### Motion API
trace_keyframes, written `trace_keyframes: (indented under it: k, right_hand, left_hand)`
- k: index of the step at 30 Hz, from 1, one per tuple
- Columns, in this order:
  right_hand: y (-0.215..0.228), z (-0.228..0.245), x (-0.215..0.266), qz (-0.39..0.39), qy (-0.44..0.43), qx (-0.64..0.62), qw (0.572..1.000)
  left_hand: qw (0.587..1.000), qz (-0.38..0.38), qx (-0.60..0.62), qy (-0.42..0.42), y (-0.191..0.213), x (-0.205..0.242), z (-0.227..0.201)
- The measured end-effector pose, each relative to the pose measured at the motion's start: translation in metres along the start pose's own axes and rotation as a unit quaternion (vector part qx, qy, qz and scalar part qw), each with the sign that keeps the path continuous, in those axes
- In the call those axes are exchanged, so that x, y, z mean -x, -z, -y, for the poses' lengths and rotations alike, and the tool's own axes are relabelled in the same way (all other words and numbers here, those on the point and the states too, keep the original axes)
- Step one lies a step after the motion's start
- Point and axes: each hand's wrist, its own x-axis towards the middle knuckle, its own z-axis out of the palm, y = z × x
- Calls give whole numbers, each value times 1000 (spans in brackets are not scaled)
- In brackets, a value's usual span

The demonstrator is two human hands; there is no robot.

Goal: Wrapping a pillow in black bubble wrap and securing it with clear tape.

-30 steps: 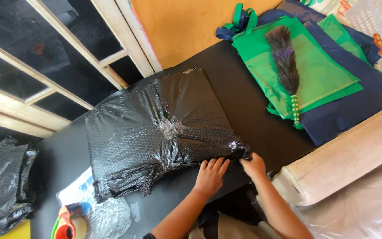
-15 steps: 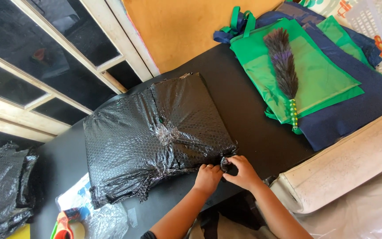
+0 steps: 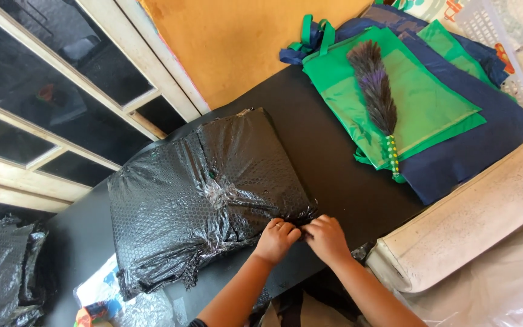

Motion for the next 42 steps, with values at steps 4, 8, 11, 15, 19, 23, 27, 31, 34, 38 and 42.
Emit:
trace_keyframes:
  k: [4, 8, 11, 15, 19, 23, 27, 31, 34, 38, 42]
  right_hand:
    - [24, -8, -10, -39, -59, -1, 997]
    - [75, 12, -32, 169, -73, -170, 968]
    - [48, 7, -26, 73, -60, -138, 986]
    - [13, -9, -25, 4, -52, -102, 993]
    - [13, -11, -32, 14, -48, -76, 996]
    - [17, -11, -37, 57, -97, -121, 986]
    - [12, -11, -42, 88, -131, -139, 978]
    - [9, -7, -46, 106, -171, -156, 967]
    - [24, 2, -55, 97, -218, -182, 954]
    - [39, 8, -61, 66, -298, -239, 922]
    - [42, 10, -66, 72, -334, -250, 906]
  left_hand:
    - [998, 10, -22, 57, -17, 7, 5]
    - [991, 76, -4, 108, -10, -3, 14]
    - [983, 102, 44, 144, -2, -13, 14]
    - [958, 175, 92, 207, 9, -20, 14]
    - [922, 229, 160, 268, 15, -25, 15]
    - [960, 189, 114, 175, 42, -45, 3]
    - [993, 34, -18, 114, 54, -39, 7]
    - [989, 44, 17, 139, 65, -27, 37]
    - [973, 93, 78, 196, 64, -20, 55]
    - [950, 107, 179, 234, 71, -32, 66]
    - [947, 117, 187, 234, 53, -16, 72]
